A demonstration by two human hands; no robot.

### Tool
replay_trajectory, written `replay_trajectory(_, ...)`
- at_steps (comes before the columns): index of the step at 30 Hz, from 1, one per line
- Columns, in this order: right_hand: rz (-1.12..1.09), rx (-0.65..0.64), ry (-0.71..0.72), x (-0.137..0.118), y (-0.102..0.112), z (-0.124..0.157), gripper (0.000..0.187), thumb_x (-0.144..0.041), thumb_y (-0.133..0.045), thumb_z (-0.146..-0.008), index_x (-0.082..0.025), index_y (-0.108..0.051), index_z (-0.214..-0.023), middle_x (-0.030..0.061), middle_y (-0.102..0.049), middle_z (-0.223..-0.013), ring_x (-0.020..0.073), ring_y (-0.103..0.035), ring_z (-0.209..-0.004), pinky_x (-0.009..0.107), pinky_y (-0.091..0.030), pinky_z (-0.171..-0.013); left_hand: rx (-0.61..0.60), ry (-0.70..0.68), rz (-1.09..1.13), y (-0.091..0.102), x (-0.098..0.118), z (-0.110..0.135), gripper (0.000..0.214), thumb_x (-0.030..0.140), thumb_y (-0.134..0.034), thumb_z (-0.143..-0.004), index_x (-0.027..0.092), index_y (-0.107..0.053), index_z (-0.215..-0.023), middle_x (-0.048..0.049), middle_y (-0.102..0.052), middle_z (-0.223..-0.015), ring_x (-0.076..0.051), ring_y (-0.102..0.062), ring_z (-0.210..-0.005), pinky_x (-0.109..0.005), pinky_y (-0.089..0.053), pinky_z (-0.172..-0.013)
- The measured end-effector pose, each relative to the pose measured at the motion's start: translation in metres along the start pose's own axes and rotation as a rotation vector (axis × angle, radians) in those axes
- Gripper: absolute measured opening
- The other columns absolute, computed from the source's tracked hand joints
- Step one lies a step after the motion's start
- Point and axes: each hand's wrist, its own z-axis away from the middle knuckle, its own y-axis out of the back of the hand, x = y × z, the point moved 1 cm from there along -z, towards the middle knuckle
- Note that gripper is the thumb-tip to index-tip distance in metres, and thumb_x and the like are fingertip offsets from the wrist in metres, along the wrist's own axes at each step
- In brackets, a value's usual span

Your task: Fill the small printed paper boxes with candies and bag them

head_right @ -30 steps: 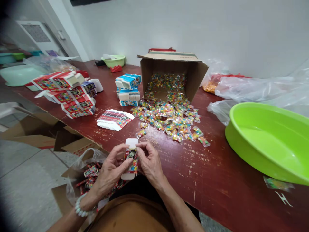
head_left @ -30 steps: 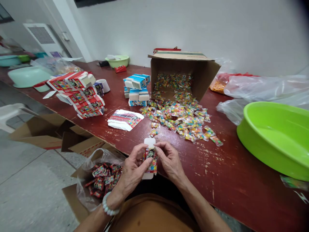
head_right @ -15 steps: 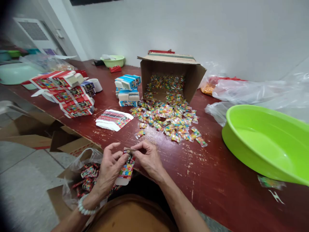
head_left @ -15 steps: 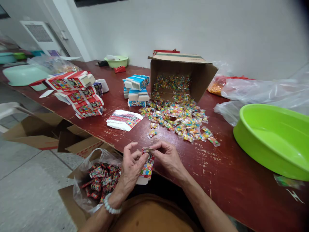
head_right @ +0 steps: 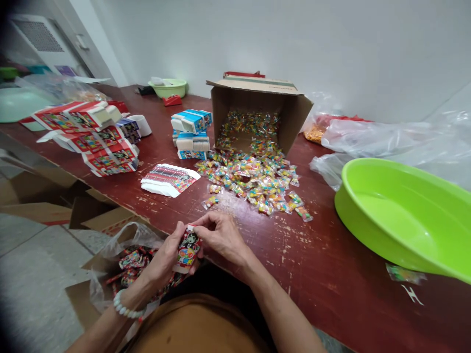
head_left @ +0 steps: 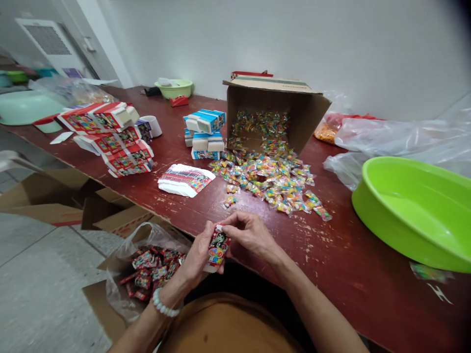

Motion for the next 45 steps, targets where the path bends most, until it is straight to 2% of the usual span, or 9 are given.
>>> replay_trajectory(4,-0.076,0.038,-0.027,0.000,-0.002,-0.004,0.013,-0.029,-0.070,-0.077,-0.017,-0.070,-0.077,0.0016,-0.070,-0.071,0.0128,-0.061,-0.058,0.024,-0.046,-0.055,0.001,-0.023,-0.050,0.008,-0.002,-0.001,0.067,0.073,-0.036,-0.086,0.012,-0.064,-0.084,-0.0041,-0.065,-0.059,-0.011,-0.055,-0.037,-0.020,-0.040,-0.037)
replay_trajectory(13,0.398,0.058,0.382,-0.001,-0.004,0.007,0.015,-0.016,-0.057,-0.088,-0.019,-0.071,-0.085,0.0053,-0.073,-0.089,0.0160,-0.063,-0.080,0.029,-0.047,-0.076,0.019,-0.025,-0.114,0.008,-0.006,0.000,0.066,0.072,-0.035,-0.086,0.013,-0.065,-0.091,-0.0022,-0.062,-0.055,-0.011,-0.052,-0.039,-0.021,-0.041,-0.039)
replay_trajectory(19,0.299,0.105,0.205,0.007,-0.009,-0.003,0.012,-0.018,-0.061,-0.082,-0.016,-0.072,-0.082,0.0029,-0.070,-0.076,0.0126,-0.061,-0.066,0.022,-0.046,-0.060,0.045,0.008,-0.114,0.013,-0.006,-0.003,0.070,0.074,-0.034,-0.085,0.012,-0.066,-0.098,-0.0038,-0.064,-0.059,-0.011,-0.052,-0.037,-0.020,-0.038,-0.035)
replay_trajectory(23,0.331,0.066,0.269,0.003,-0.004,-0.008,0.010,-0.017,-0.063,-0.080,-0.017,-0.073,-0.079,0.0008,-0.068,-0.071,0.0120,-0.058,-0.065,0.023,-0.044,-0.062,0.040,0.003,-0.151,0.015,0.000,0.001,0.070,0.071,-0.036,-0.087,0.012,-0.066,-0.109,-0.0029,-0.063,-0.057,-0.011,-0.052,-0.037,-0.020,-0.038,-0.034)
replay_trajectory(28,0.104,-0.187,0.164,-0.004,-0.003,0.000,0.019,-0.031,-0.058,-0.090,-0.019,-0.070,-0.081,0.0041,-0.070,-0.099,0.0158,-0.063,-0.086,0.029,-0.050,-0.077,0.046,-0.019,-0.088,0.015,0.005,0.001,0.069,0.067,-0.042,-0.087,0.015,-0.057,-0.130,-0.0012,-0.063,-0.058,-0.011,-0.053,-0.036,-0.019,-0.039,-0.034)
replay_trajectory(33,-0.087,-0.130,0.028,0.013,-0.014,0.009,0.028,-0.042,-0.059,-0.090,-0.024,-0.068,-0.108,0.0056,-0.065,-0.114,0.0097,-0.057,-0.064,0.024,-0.048,-0.058,0.033,-0.008,0.194,0.008,-0.002,0.000,0.066,0.066,-0.041,-0.089,0.022,-0.047,-0.138,-0.0008,-0.064,-0.069,-0.012,-0.055,-0.037,-0.022,-0.042,-0.035)
replay_trajectory(37,0.255,-0.124,0.113,0.026,-0.001,-0.022,0.030,-0.039,-0.047,-0.097,-0.023,-0.070,-0.109,0.0054,-0.067,-0.105,0.0136,-0.061,-0.074,0.028,-0.050,-0.071,0.044,-0.002,0.364,0.005,-0.012,0.019,0.051,0.047,-0.058,-0.089,0.026,-0.046,-0.133,-0.0048,-0.069,-0.091,-0.017,-0.069,-0.065,-0.028,-0.055,-0.060)
replay_trajectory(40,0.796,0.112,0.194,0.030,0.015,-0.060,0.026,-0.026,-0.050,-0.095,-0.021,-0.065,-0.116,0.0087,-0.061,-0.117,0.0192,-0.057,-0.106,0.032,-0.044,-0.092,-0.067,0.143,0.440,0.013,-0.027,0.041,0.041,0.035,-0.068,-0.084,0.023,-0.055,-0.121,-0.0105,-0.066,-0.115,-0.022,-0.068,-0.093,-0.034,-0.054,-0.079)
replay_trajectory(45,0.968,0.146,0.113,0.040,0.025,-0.083,0.019,-0.026,-0.066,-0.084,-0.015,-0.067,-0.099,0.0154,-0.056,-0.113,0.0290,-0.049,-0.109,0.041,-0.040,-0.092,-0.152,0.198,0.184,0.061,-0.037,0.065,0.031,0.033,-0.080,-0.069,0.019,-0.062,-0.089,-0.0017,-0.066,-0.080,-0.016,-0.062,-0.072,-0.029,-0.050,-0.070)
